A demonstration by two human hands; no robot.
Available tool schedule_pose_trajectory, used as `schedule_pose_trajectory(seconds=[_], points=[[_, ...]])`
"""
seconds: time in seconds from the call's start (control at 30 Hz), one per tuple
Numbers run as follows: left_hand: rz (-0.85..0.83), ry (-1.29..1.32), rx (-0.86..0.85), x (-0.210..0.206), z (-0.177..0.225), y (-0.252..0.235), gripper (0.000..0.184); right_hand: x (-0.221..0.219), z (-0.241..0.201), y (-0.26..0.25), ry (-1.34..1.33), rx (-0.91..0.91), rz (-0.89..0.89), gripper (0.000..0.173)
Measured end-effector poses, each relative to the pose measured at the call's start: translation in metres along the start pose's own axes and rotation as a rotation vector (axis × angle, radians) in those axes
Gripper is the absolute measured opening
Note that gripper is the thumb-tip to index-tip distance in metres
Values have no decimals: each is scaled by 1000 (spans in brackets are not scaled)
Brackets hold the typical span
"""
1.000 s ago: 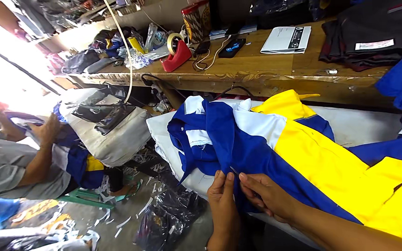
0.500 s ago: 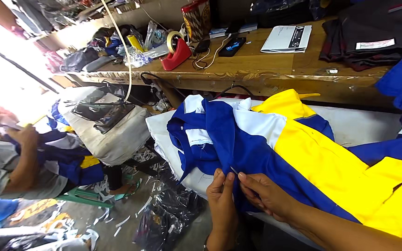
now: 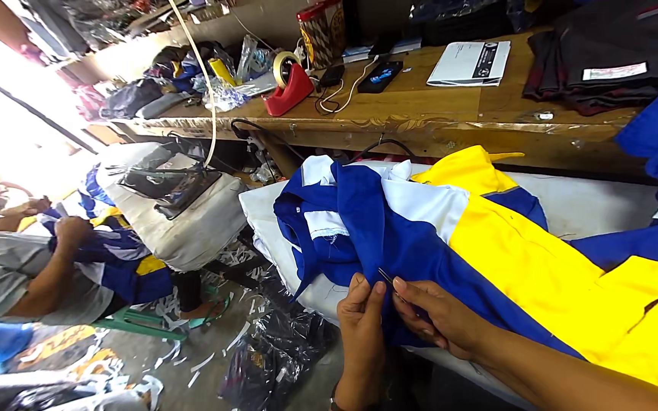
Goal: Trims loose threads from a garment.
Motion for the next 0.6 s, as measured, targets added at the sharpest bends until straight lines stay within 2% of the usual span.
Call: schedule_pose_trajectory(seconds=[0.37, 0.5, 0.6], points=[[-104, -205, -204, 4, 6, -5, 18, -1, 3, 1, -82, -84, 10, 49], [-111, -200, -223, 4, 5, -4, 20, -3, 5, 1, -78, -60, 14, 49], [-81, -116, -169, 1, 0, -1, 18, -3, 4, 2, -50, -45, 44, 49]])
Point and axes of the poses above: each hand's wrist, its own y-axis away from the middle knuckle, its own x-axis out of the back of the hand, z = x × y, the point moved 6 cm from there along -y, towards the middle knuckle, and after that the axes turned 6 degrees about x, right-handed, at the moved point
